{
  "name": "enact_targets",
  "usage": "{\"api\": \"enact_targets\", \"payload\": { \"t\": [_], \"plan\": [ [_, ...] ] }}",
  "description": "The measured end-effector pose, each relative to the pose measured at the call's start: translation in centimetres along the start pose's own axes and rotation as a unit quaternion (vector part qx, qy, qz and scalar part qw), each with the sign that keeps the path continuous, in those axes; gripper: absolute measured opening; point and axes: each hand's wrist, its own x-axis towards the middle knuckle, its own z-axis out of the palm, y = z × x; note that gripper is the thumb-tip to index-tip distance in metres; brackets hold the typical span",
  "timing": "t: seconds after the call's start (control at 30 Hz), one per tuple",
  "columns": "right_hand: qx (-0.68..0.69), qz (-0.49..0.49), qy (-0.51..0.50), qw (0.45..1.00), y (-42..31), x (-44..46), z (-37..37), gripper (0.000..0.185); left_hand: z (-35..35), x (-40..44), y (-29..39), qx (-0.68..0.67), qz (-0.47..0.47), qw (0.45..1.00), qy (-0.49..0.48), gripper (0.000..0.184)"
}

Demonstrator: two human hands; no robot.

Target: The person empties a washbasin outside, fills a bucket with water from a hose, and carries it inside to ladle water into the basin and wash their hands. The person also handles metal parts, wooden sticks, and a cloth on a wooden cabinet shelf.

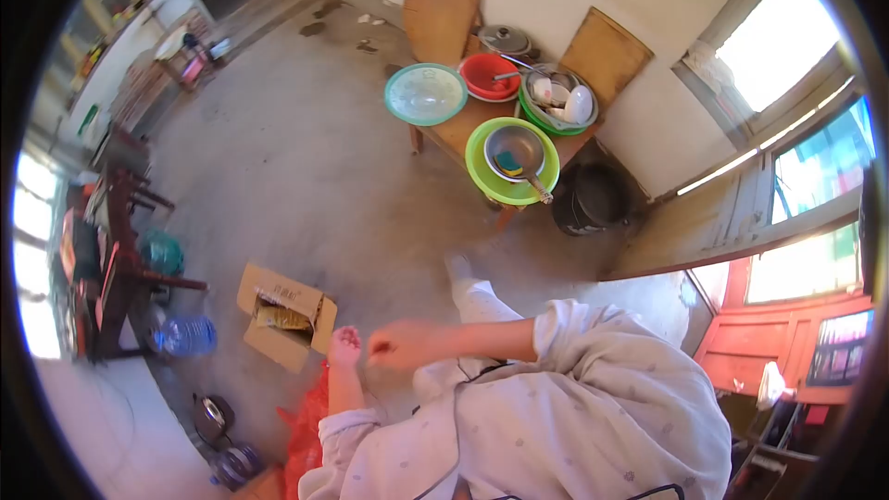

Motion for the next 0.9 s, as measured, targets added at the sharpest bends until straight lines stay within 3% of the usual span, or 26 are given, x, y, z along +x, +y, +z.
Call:
{"api": "enact_targets", "payload": {
  "t": [0.13,0.2,0.27,0.37,0.53,0.7,0.73,0.9],
  "plan": [
    [-0.006,0.108,0.090,0.990,8.8,2.9,-10.1,0.026,-0.4,3.5,6.8,-0.071,0.006,0.994,0.086,0.016],
    [0.002,0.116,0.127,0.985,11.4,5.2,-14.6,0.026,-1.5,4.4,8.9,-0.049,0.010,0.992,0.112,0.018],
    [-0.019,0.149,0.157,0.976,11.3,9.2,-20.1,0.026,-1.2,3.9,10.9,-0.041,-0.039,0.981,0.184,0.019],
    [0.017,0.141,0.173,0.975,9.1,16.2,-26.5,0.025,-0.1,2.1,11.9,0.056,-0.034,0.972,0.225,0.017],
    [0.032,0.089,0.068,0.993,4.1,29.3,-35.0,0.025,4.3,3.0,15.0,0.083,-0.075,0.960,0.255,0.014],
    [-0.019,-0.001,-0.050,0.999,3.6,46.9,-38.8,0.020,7.7,9.5,21.2,-0.010,-0.066,0.952,0.300,0.012],
    [0.062,0.016,-0.093,0.994,4.5,50.7,-39.1,0.021,7.9,11.3,22.8,-0.036,-0.067,0.948,0.310,0.012],
    [-0.005,0.084,-0.138,0.987,0.2,69.1,-44.0,0.024,7.9,24.0,36.4,-0.130,-0.064,0.930,0.337,0.010]
  ]
}}
